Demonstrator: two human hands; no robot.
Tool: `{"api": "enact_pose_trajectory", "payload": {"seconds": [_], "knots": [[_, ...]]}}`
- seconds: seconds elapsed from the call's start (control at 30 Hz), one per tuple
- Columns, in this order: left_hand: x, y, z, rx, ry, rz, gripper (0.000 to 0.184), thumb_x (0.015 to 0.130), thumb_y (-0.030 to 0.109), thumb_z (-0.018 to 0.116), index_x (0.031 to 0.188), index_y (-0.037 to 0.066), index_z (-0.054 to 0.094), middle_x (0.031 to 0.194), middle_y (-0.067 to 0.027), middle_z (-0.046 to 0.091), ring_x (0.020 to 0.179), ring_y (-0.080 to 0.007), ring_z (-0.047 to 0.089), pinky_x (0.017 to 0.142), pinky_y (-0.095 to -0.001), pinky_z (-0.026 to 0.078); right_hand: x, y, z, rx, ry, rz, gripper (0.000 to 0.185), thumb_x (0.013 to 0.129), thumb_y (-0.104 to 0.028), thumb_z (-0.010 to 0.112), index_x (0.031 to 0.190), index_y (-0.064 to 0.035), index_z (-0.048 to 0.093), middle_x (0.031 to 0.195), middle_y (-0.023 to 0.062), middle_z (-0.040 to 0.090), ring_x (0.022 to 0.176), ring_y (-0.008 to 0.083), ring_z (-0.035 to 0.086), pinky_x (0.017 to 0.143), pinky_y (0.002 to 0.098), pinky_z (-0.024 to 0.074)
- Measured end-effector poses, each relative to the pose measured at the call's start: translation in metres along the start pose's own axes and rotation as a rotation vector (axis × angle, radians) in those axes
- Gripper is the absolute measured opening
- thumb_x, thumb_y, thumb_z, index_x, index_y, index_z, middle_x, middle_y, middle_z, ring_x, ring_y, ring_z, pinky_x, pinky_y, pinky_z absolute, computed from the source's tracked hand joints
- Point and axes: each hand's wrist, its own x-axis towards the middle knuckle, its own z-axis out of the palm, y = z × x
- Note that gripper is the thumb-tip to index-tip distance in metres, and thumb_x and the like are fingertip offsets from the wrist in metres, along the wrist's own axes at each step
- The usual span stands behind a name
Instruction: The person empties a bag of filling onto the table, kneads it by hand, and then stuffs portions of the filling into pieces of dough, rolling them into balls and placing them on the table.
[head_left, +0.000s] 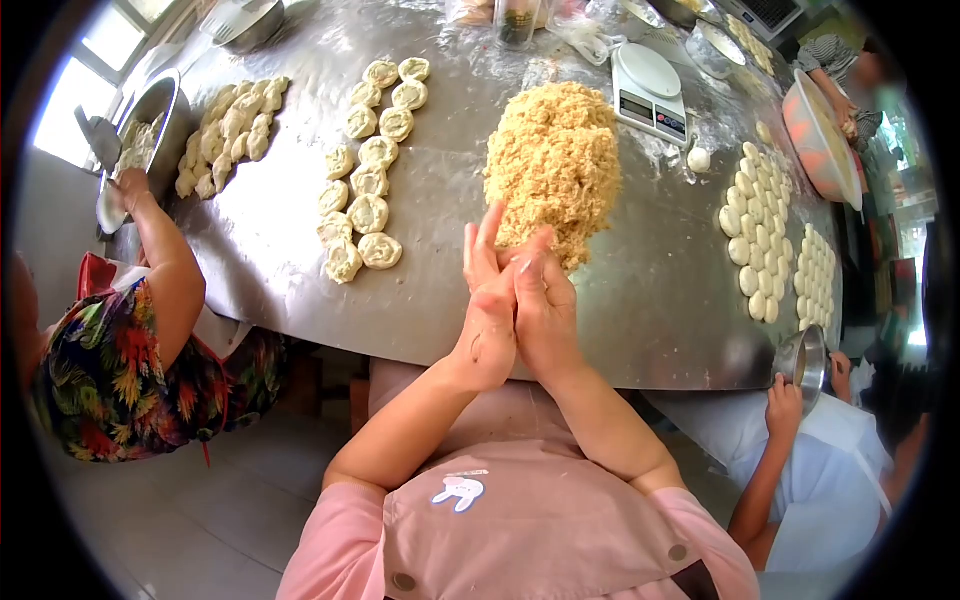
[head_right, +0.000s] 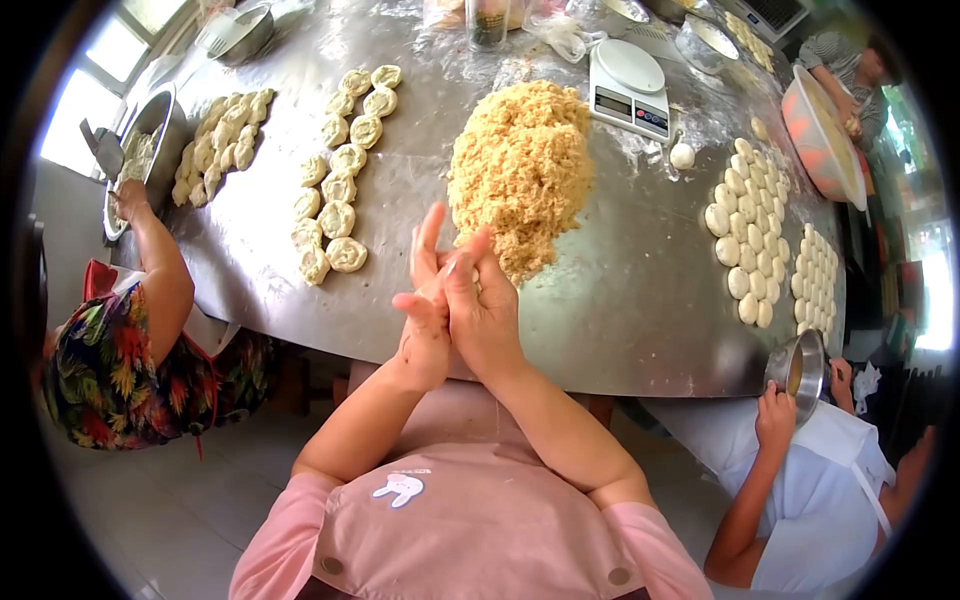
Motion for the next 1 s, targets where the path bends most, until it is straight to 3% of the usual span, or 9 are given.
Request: {"api": "enact_pose_trajectory", "payload": {"seconds": [0.17, 0.3, 0.37, 0.43, 0.5, 0.57, 0.67, 0.8, 1.0], "knots": [[0.003, -0.007, 0.006, -0.359, 0.114, -0.151, 0.103, 0.083, 0.080, 0.004, 0.153, 0.004, 0.009, 0.159, -0.0129, 0.003, 0.142, -0.0249, 0.017, 0.115, -0.0402, 0.017, 0.008, -0.011, -0.012, 0.017, 0.016, -0.052, 0.031, 0.102, -0.020, 0.045, 0.084, -0.0001, 0.061, 0.084, 0.0120, 0.068, 0.077, 0.0159, 0.064, 0.068, 0.0277, 0.0497], [0.010, -0.004, 0.005, -0.448, 0.002, -0.359, 0.094, 0.090, 0.073, 0.017, 0.151, 0.001, 0.011, 0.153, -0.0148, 0.024, 0.141, -0.0221, 0.023, 0.115, -0.0356, 0.019, 0.005, 0.004, -0.009, -0.385, -0.067, -0.428, 0.033, 0.101, -0.022, 0.047, 0.125, 0.0000, 0.052, 0.120, 0.0218, 0.061, 0.106, 0.0274, 0.062, 0.087, 0.0329, 0.0503], [0.008, 0.001, 0.010, -0.454, -0.069, -0.339, 0.087, 0.094, 0.067, 0.020, 0.149, 0.000, 0.022, 0.146, -0.0136, 0.038, 0.136, -0.0228, 0.034, 0.114, -0.0353, 0.024, 0.022, 0.012, -0.023, -0.343, -0.134, -0.438, 0.050, 0.100, -0.029, 0.045, 0.141, -0.0010, 0.035, 0.153, 0.0248, 0.022, 0.143, 0.0414, 0.016, 0.114, 0.0490, 0.0168], [-0.006, -0.006, 0.013, -0.525, -0.067, -0.466, 0.082, 0.096, 0.065, 0.020, 0.145, 0.000, 0.031, 0.145, -0.0131, 0.039, 0.135, -0.0221, 0.036, 0.113, -0.0355, 0.025, 0.036, 0.026, -0.024, -0.587, 0.055, -0.388, 0.055, 0.099, -0.034, 0.043, 0.142, -0.0011, 0.033, 0.154, 0.0257, 0.016, 0.145, 0.0418, 0.007, 0.114, 0.0544, 0.0075], [0.002, 0.000, 0.015, -0.703, 0.016, -0.555, 0.077, 0.097, 0.063, 0.024, 0.142, 0.001, 0.035, 0.144, -0.0125, 0.039, 0.135, -0.0211, 0.035, 0.112, -0.0354, 0.027, 0.041, 0.024, -0.017, -0.976, 0.270, -0.425, 0.072, 0.095, -0.048, 0.047, 0.143, 0.0026, 0.030, 0.155, 0.0229, 0.014, 0.144, 0.0372, 0.015, 0.116, 0.0455, 0.0149], [0.017, 0.011, 0.028, -0.873, 0.295, -0.570, 0.062, 0.099, 0.057, 0.033, 0.121, 0.003, 0.054, 0.120, -0.0109, 0.059, 0.112, -0.0189, 0.054, 0.097, -0.0330, 0.042, 0.039, 0.033, -0.007, -0.556, 0.151, -0.374, 0.077, 0.097, -0.057, 0.035, 0.146, 0.0014, 0.022, 0.156, 0.0215, 0.012, 0.145, 0.0359, 0.010, 0.116, 0.0457, 0.0115], [0.023, 0.007, 0.013, -0.580, 0.198, -0.573, 0.046, 0.101, 0.034, 0.047, 0.138, 0.007, 0.048, 0.130, -0.0098, 0.054, 0.111, -0.0218, 0.056, 0.091, -0.0344, 0.047, 0.025, -0.008, 0.000, -0.213, 0.012, -0.275, 0.080, 0.098, -0.058, 0.031, 0.149, 0.0007, 0.011, 0.156, 0.0218, 0.006, 0.146, 0.0342, 0.005, 0.116, 0.0456, 0.0104], [0.029, 0.001, 0.002, -0.502, 0.361, -0.455, 0.052, 0.101, 0.044, 0.045, 0.076, 0.000, 0.059, 0.079, -0.0089, 0.064, 0.078, -0.0164, 0.059, 0.078, -0.0308, 0.046, 0.012, -0.017, 0.005, -0.059, -0.072, -0.282, 0.081, 0.098, -0.058, 0.029, 0.149, 0.0014, 0.008, 0.156, 0.0209, 0.003, 0.146, 0.0339, 0.005, 0.116, 0.0451, 0.0098], [0.023, -0.029, -0.031, -0.594, 0.349, -0.265, 0.062, 0.099, 0.056, 0.036, 0.089, -0.001, 0.057, 0.104, -0.0154, 0.061, 0.115, -0.0260, 0.052, 0.097, -0.0381, 0.040, -0.008, -0.004, 0.008, -0.197, -0.113, -0.230, 0.052, 0.102, -0.032, 0.045, 0.139, 0.0014, 0.029, 0.142, 0.0215, 0.035, 0.133, 0.0296, 0.035, 0.106, 0.0374, 0.0317]]}}
